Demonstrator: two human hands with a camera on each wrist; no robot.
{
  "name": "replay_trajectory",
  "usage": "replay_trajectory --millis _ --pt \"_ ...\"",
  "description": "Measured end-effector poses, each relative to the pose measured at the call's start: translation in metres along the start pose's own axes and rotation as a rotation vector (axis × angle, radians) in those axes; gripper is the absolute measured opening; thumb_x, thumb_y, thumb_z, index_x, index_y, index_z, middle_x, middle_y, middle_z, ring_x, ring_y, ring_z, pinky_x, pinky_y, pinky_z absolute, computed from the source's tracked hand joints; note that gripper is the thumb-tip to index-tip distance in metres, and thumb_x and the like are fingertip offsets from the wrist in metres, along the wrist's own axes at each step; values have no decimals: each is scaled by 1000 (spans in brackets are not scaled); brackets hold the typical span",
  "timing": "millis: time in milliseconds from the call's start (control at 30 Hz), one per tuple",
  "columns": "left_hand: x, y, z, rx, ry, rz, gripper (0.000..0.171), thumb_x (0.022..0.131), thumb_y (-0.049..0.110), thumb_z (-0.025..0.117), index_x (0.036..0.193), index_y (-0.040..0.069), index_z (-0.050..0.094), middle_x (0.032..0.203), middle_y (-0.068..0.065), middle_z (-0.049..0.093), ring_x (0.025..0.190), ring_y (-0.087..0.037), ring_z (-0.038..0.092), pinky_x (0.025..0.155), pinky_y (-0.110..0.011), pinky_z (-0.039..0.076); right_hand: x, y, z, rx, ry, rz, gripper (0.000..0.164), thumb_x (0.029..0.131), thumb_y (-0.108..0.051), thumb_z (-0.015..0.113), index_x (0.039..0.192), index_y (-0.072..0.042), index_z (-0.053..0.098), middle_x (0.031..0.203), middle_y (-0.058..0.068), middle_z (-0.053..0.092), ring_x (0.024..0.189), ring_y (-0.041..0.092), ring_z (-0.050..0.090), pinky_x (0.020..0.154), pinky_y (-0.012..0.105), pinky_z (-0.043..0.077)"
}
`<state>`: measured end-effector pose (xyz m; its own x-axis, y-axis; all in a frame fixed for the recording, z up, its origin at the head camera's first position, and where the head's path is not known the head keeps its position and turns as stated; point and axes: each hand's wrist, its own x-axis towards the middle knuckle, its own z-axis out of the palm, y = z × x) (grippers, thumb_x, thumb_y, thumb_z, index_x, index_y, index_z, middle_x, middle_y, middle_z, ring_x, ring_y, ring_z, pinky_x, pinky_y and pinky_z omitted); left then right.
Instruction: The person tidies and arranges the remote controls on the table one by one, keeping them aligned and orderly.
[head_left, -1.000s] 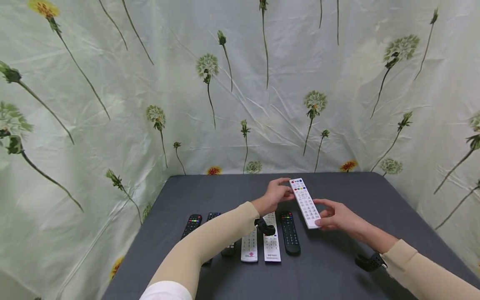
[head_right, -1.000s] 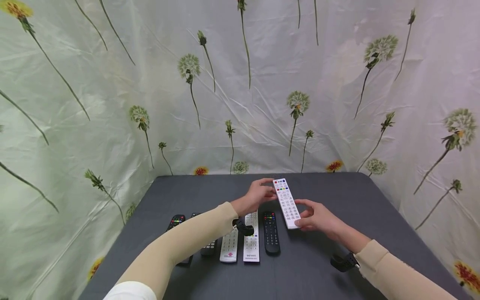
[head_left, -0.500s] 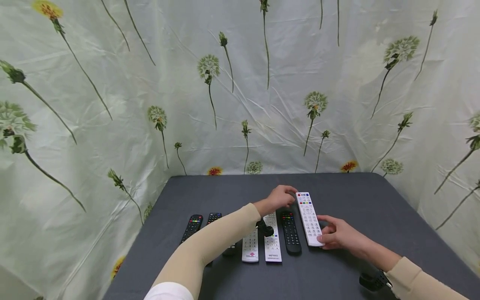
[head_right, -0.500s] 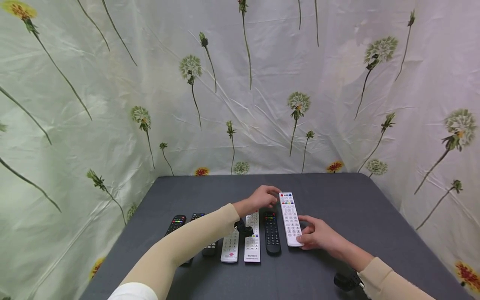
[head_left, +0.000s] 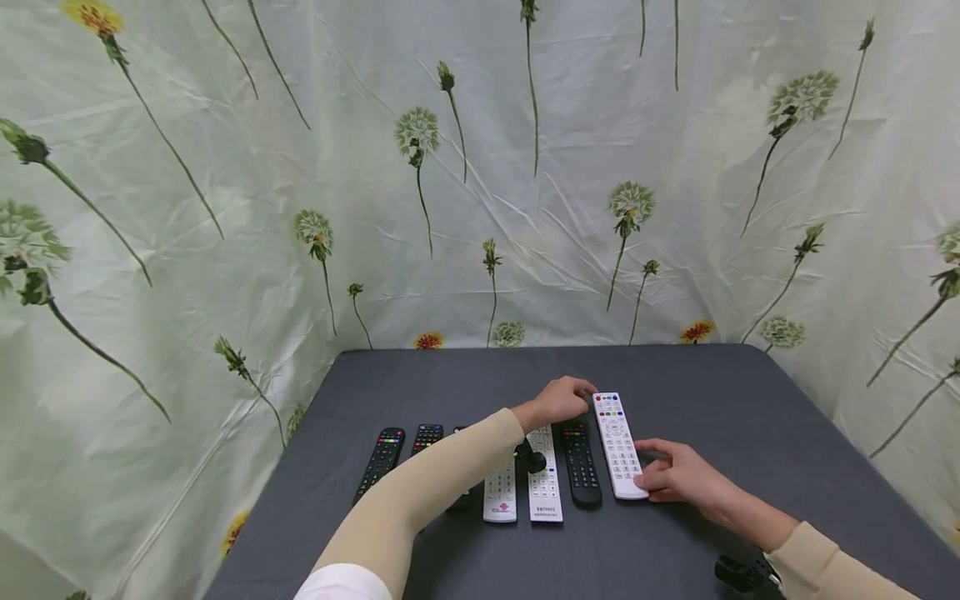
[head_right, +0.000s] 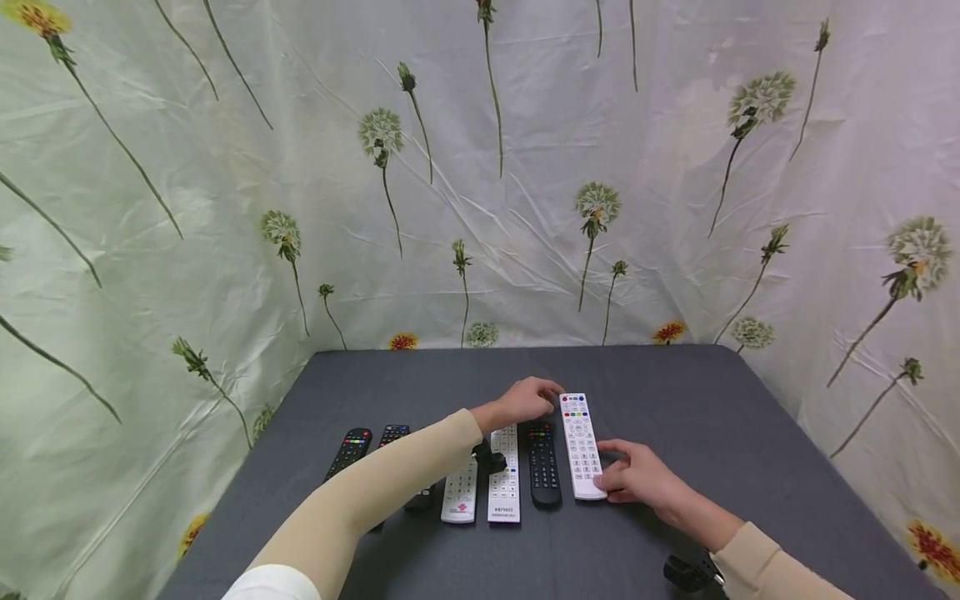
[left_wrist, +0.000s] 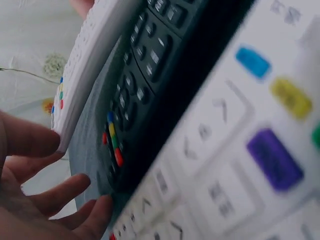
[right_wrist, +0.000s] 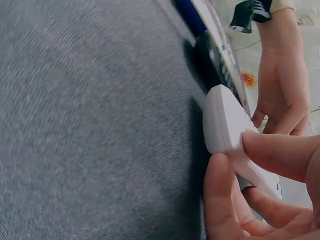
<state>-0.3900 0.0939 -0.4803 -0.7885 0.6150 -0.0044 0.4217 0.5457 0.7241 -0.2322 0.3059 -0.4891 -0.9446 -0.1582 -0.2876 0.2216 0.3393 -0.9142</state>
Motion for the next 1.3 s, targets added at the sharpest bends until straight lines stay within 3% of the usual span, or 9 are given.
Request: replay_trajectory --millis 167,267,400,467,600,733,933,1100,1300 --pt "3 -5 -2 153 -82 36 40 94 3 61 130 19 68 131 -2 63 94 -15 54 70 -30 40 2 3 2 -46 32 -28 72 87 -11 78 143 13 40 89 11 68 81 23 66 71 39 59" --pt "5 -5 -6 267 -97 85 32 97 10 65 127 20 71 136 0 62 115 -16 57 90 -29 44 3 5 3 -59 36 -51 68 88 -10 78 142 12 43 87 11 66 80 23 65 70 39 59" --pt "8 -6 -7 342 -90 127 27 97 20 69 124 21 73 133 2 64 133 -19 49 117 -38 29 2 6 3 -44 24 -67 66 89 -10 76 141 12 43 88 10 67 80 23 65 71 39 59" --pt "8 -8 -7 338 -83 121 26 96 23 70 123 22 73 132 2 64 133 -19 49 118 -39 27 3 6 3 -36 20 -72 66 89 -10 76 141 12 42 88 10 67 81 23 65 71 39 59" --pt "8 -11 -6 326 -67 99 27 96 26 71 123 25 73 134 2 63 134 -21 48 112 -37 37 6 7 3 -46 22 -77 65 89 -11 76 141 12 43 88 10 67 81 23 65 71 39 59" --pt "8 -15 -4 316 -64 81 29 95 28 72 124 28 72 138 1 59 134 -23 47 98 -33 46 9 9 3 -58 23 -87 65 90 -11 76 141 12 43 87 10 68 80 23 65 70 39 59" --pt "3 -25 -7 210 -69 58 26 97 26 68 123 24 73 136 1 61 121 -18 55 81 -29 47 11 8 9 -38 6 -93 63 92 -11 72 142 12 42 91 11 68 83 24 66 71 40 59" --pt "0 -27 -15 127 -66 64 33 102 29 60 132 17 68 139 -2 60 120 -16 58 89 -31 51 8 -3 5 -94 85 -103 57 96 -13 68 142 10 44 94 12 66 85 27 65 72 42 59" --pt "-14 -26 -28 186 -27 117 40 105 31 55 141 15 60 144 -4 55 136 -23 47 105 -39 44 6 -21 -8 -275 205 -212 44 99 -17 64 138 3 55 115 19 66 98 27 65 75 40 58"
